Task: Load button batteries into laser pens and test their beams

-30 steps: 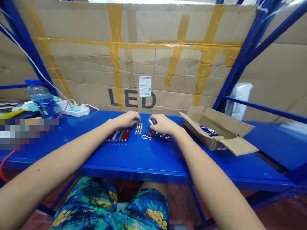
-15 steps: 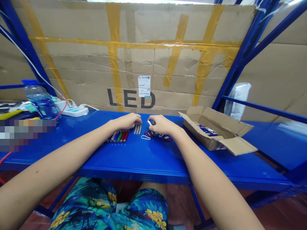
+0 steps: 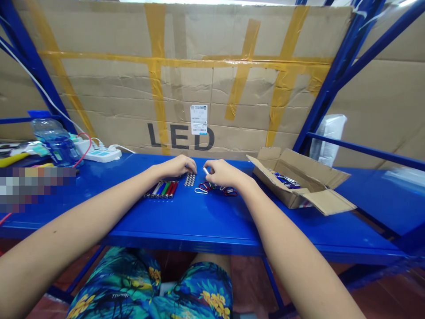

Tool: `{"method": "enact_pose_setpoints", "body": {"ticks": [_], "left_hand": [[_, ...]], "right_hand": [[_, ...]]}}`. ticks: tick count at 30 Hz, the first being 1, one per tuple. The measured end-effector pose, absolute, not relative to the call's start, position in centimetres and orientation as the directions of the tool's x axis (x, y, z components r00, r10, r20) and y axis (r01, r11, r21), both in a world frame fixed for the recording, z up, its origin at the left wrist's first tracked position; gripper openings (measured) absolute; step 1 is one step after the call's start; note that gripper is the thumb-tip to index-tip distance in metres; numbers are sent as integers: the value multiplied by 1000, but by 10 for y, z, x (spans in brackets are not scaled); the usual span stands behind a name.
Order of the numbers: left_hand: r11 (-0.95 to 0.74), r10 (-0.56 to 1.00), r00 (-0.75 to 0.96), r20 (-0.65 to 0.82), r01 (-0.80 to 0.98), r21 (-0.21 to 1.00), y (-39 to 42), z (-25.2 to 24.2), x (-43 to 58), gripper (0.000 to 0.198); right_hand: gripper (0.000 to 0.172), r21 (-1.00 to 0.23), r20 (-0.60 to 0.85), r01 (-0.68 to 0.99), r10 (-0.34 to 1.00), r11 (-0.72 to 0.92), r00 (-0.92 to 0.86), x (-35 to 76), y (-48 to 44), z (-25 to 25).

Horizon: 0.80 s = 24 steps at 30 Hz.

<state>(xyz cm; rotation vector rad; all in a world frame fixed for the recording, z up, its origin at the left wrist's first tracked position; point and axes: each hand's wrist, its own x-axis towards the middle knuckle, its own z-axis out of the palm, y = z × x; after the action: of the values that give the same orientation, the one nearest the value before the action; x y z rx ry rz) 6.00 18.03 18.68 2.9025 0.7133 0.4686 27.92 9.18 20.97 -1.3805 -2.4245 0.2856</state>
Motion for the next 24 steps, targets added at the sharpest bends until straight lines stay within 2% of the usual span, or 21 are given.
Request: {"method": "enact_pose_setpoints", "body": {"ticks": [18, 24], "left_hand": [[-811, 585, 776, 238, 553, 190, 190, 188, 38, 25], [-753, 657, 708, 259, 598, 274, 187, 190, 25, 18]], "right_hand": [[32, -332, 175, 792, 858, 513, -482, 281, 93, 208], [31, -350, 165, 790, 863, 503, -477, 280, 91, 208]]}}
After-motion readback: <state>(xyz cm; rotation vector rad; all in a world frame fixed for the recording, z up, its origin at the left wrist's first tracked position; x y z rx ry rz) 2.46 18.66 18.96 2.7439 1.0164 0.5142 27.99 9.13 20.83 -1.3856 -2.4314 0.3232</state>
